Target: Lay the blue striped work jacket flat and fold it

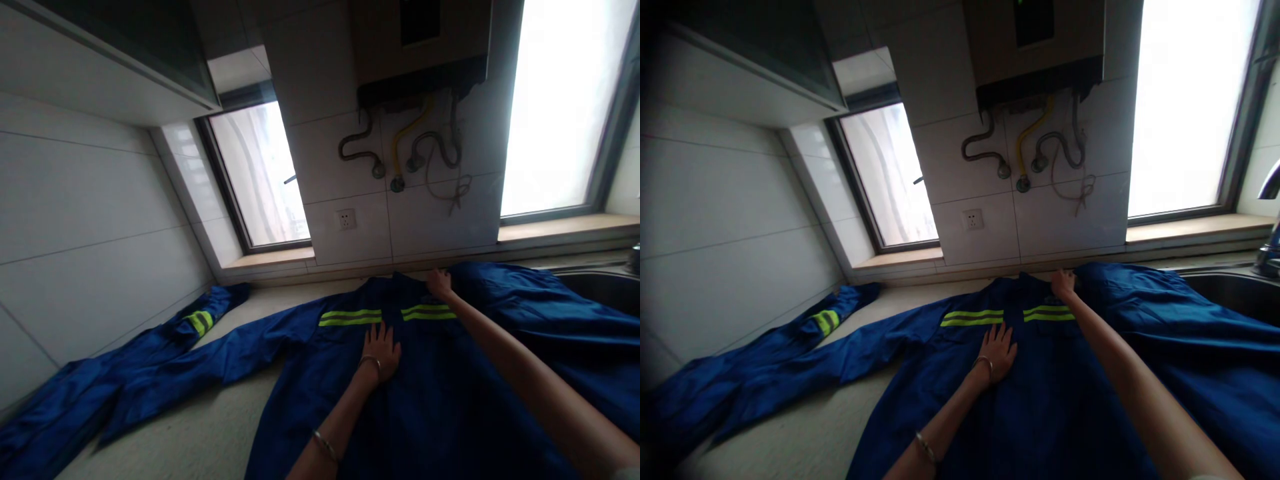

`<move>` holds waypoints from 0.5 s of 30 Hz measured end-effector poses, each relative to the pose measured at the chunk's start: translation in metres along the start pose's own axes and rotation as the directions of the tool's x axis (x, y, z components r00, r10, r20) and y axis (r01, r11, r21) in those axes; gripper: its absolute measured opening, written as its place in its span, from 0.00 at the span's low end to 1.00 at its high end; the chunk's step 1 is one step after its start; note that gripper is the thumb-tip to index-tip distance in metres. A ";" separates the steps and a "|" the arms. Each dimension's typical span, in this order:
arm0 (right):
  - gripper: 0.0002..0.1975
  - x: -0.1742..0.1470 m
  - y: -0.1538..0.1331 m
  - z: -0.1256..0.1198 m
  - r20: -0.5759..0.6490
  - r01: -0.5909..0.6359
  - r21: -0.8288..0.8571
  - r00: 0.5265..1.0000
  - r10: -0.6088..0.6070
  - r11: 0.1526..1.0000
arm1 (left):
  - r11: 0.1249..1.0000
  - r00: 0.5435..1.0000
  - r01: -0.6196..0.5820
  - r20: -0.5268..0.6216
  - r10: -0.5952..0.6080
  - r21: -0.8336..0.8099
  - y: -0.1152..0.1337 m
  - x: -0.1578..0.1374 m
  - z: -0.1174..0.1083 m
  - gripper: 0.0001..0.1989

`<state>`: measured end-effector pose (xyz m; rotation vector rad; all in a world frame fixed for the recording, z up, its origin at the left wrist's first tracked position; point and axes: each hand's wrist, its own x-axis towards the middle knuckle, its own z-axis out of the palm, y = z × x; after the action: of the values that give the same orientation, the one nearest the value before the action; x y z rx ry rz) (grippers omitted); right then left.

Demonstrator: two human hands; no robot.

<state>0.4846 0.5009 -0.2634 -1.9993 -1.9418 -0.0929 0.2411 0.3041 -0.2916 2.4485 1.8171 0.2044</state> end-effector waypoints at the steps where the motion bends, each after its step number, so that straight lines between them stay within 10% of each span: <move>1: 0.16 -0.002 -0.016 -0.001 -0.007 0.034 0.009 0.999 -0.034 0.999 | 1.000 1.000 0.005 0.000 -0.005 0.001 0.000 0.000 0.000 0.32; 8: 0.30 0.012 -0.122 -0.010 0.044 0.216 0.122 0.974 -0.222 0.969 | 1.000 0.999 0.004 -0.034 -0.005 -0.031 0.001 0.000 0.002 0.32; 15: 0.26 0.044 -0.159 -0.010 0.119 0.245 0.179 0.956 -0.268 0.953 | 0.997 0.999 -0.004 -0.035 0.001 -0.077 -0.003 0.000 0.003 0.32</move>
<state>0.3338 0.5397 -0.2095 -1.6822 -2.2147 0.1441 0.2386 0.3050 -0.2953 2.4098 1.7848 0.3141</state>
